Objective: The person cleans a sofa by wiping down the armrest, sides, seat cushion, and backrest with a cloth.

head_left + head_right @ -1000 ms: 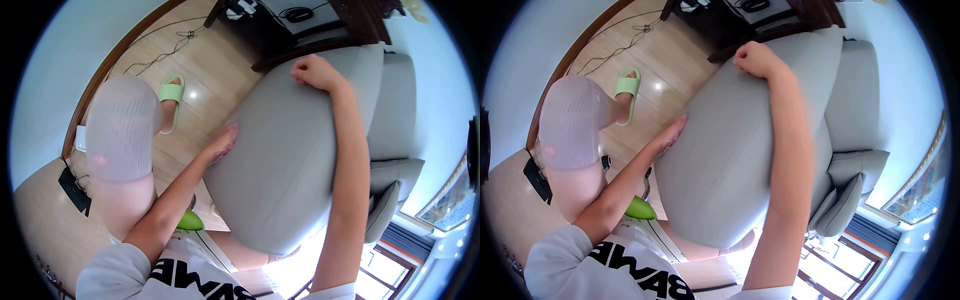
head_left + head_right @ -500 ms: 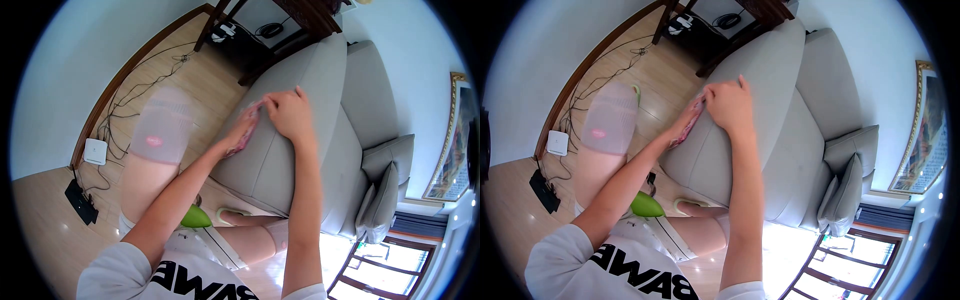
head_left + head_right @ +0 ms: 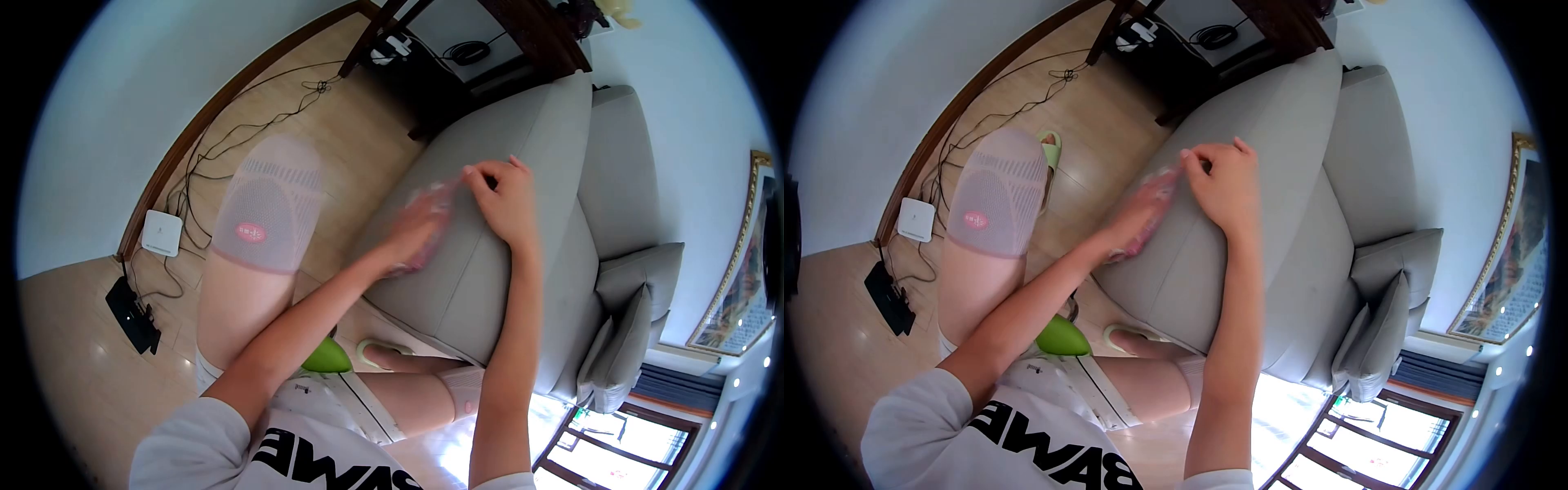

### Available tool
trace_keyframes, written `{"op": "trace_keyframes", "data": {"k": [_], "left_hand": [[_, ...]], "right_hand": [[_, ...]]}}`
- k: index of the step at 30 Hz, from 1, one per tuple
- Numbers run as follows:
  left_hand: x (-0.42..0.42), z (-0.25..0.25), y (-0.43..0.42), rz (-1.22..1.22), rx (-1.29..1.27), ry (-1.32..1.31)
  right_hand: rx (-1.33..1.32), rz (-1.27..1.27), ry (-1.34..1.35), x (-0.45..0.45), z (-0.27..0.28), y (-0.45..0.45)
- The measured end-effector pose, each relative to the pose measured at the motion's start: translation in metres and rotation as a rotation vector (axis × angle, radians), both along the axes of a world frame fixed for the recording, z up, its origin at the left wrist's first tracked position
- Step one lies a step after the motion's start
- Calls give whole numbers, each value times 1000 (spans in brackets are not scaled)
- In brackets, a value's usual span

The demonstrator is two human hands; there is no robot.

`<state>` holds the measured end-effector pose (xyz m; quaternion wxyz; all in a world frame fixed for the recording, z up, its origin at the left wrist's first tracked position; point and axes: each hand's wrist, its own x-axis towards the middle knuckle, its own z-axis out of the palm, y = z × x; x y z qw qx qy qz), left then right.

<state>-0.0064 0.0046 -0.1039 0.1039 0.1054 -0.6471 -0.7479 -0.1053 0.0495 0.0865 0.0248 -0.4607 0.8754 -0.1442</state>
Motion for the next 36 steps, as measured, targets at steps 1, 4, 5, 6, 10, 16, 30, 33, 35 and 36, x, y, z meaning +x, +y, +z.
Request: {"op": "trace_keyframes", "data": {"k": [1,4,5,6,10,16,30,33,35,36], "left_hand": [[6,37,-2,2,-31,110],[6,68,-12,-18,21,293],[0,68,-15,-33,61,328],[-11,58,-14,-7,46,290],[-55,-18,-10,59,70,76],[-25,-176,9,35,460,-172],[58,85,0,63,-150,113],[65,84,-1,49,-87,209],[60,56,2,62,-8,202],[56,33,5,72,24,177]], "right_hand": [[-50,9,-15,-1,-2,1],[-24,-64,-60,5,4,-5],[-31,-58,-40,6,4,-6],[-39,-52,-21,6,3,-7],[74,-33,75,11,3,-13],[107,-101,-23,-1,4,-18],[-92,-100,-157,-3,3,-12],[-114,-90,-164,-1,1,-9],[-106,-79,-144,1,0,-6],[-94,-79,-134,2,-1,-4]]}}
